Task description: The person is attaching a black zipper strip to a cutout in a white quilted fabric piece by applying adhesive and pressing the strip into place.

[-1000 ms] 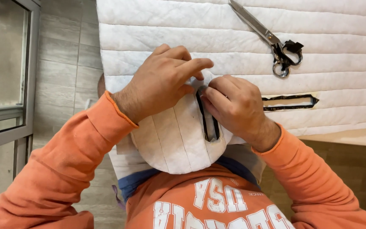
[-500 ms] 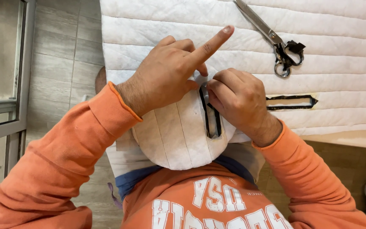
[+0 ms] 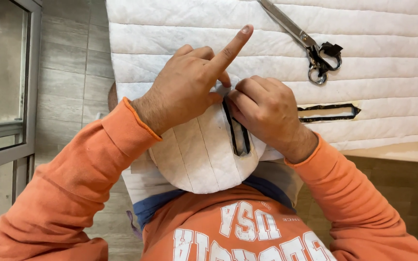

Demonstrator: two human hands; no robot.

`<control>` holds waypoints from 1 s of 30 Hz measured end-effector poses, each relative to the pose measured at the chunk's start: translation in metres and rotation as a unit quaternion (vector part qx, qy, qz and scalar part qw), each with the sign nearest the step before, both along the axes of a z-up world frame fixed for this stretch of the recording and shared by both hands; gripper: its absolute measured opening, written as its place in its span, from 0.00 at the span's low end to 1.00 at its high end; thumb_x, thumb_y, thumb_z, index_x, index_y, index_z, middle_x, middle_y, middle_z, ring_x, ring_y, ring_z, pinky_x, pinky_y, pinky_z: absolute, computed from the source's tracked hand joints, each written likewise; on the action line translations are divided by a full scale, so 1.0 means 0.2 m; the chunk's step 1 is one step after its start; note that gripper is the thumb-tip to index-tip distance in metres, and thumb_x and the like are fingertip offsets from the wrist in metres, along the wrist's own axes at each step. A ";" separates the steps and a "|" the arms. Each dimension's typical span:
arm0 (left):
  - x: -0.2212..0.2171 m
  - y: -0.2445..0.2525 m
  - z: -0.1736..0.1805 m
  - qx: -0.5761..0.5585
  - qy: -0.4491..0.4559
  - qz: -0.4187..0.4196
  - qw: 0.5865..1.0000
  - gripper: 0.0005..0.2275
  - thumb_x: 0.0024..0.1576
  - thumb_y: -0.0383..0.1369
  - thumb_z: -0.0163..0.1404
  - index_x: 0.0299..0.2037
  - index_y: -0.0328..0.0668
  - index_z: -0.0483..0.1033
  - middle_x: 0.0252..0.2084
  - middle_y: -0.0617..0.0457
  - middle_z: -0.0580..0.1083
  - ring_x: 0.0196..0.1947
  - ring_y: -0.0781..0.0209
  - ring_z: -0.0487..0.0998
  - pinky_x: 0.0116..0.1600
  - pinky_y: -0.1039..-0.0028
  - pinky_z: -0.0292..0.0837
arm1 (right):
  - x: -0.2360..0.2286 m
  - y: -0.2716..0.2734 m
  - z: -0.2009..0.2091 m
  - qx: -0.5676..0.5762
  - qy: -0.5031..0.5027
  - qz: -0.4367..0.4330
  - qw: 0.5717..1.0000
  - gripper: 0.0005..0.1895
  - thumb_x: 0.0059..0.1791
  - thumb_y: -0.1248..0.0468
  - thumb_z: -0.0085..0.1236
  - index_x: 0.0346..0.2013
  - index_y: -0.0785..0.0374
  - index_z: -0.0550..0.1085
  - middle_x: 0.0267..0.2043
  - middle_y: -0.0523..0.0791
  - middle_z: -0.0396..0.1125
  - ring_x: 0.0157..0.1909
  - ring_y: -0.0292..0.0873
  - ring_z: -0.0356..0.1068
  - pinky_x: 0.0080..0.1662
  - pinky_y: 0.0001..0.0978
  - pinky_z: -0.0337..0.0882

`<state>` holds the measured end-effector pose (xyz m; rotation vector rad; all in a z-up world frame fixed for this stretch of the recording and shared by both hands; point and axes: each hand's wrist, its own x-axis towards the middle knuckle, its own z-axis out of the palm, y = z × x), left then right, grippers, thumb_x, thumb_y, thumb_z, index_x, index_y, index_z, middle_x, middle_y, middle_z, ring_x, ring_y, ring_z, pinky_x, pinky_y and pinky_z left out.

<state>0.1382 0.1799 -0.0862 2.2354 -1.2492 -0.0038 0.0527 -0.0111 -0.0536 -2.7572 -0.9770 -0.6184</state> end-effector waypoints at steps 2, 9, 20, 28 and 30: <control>0.00 0.00 0.00 0.002 0.000 -0.003 1.000 0.50 0.51 0.30 0.61 0.79 0.52 0.35 0.38 0.74 0.81 0.43 0.59 0.75 0.45 0.64 0.65 | 0.00 0.00 -0.01 -0.004 -0.010 -0.002 1.000 0.11 0.53 0.74 0.59 0.28 0.63 0.70 0.30 0.46 0.63 0.28 0.48 0.60 0.28 0.41 0.59; -0.01 0.00 -0.01 -0.004 0.012 0.002 1.000 0.50 0.50 0.30 0.61 0.79 0.52 0.35 0.38 0.74 0.81 0.44 0.59 0.75 0.47 0.63 0.65 | -0.02 0.00 0.02 0.010 0.006 -0.006 1.000 0.10 0.50 0.76 0.58 0.27 0.65 0.68 0.31 0.47 0.65 0.28 0.49 0.62 0.29 0.40 0.62; -0.01 0.00 0.02 0.021 0.014 -0.010 1.000 0.52 0.50 0.34 0.64 0.78 0.51 0.33 0.40 0.73 0.81 0.45 0.57 0.75 0.48 0.63 0.65 | -0.01 0.00 -0.01 0.002 -0.004 -0.023 1.000 0.12 0.52 0.75 0.59 0.26 0.64 0.68 0.30 0.47 0.62 0.27 0.50 0.60 0.28 0.42 0.59; -0.03 0.00 -0.04 0.016 -0.046 0.004 0.999 0.55 0.50 0.41 0.68 0.79 0.49 0.34 0.41 0.66 0.78 0.45 0.56 0.74 0.49 0.64 0.62 | 0.03 0.01 0.00 0.036 0.095 -0.073 0.992 0.13 0.53 0.73 0.58 0.26 0.66 0.67 0.28 0.46 0.60 0.24 0.50 0.58 0.24 0.44 0.57; -0.04 0.00 -0.05 0.009 -0.035 0.003 0.999 0.55 0.50 0.40 0.68 0.79 0.49 0.32 0.41 0.66 0.78 0.46 0.56 0.74 0.50 0.65 0.61 | 0.04 0.00 -0.01 0.038 0.111 -0.081 0.990 0.11 0.52 0.72 0.58 0.27 0.66 0.68 0.29 0.47 0.60 0.25 0.51 0.60 0.24 0.45 0.59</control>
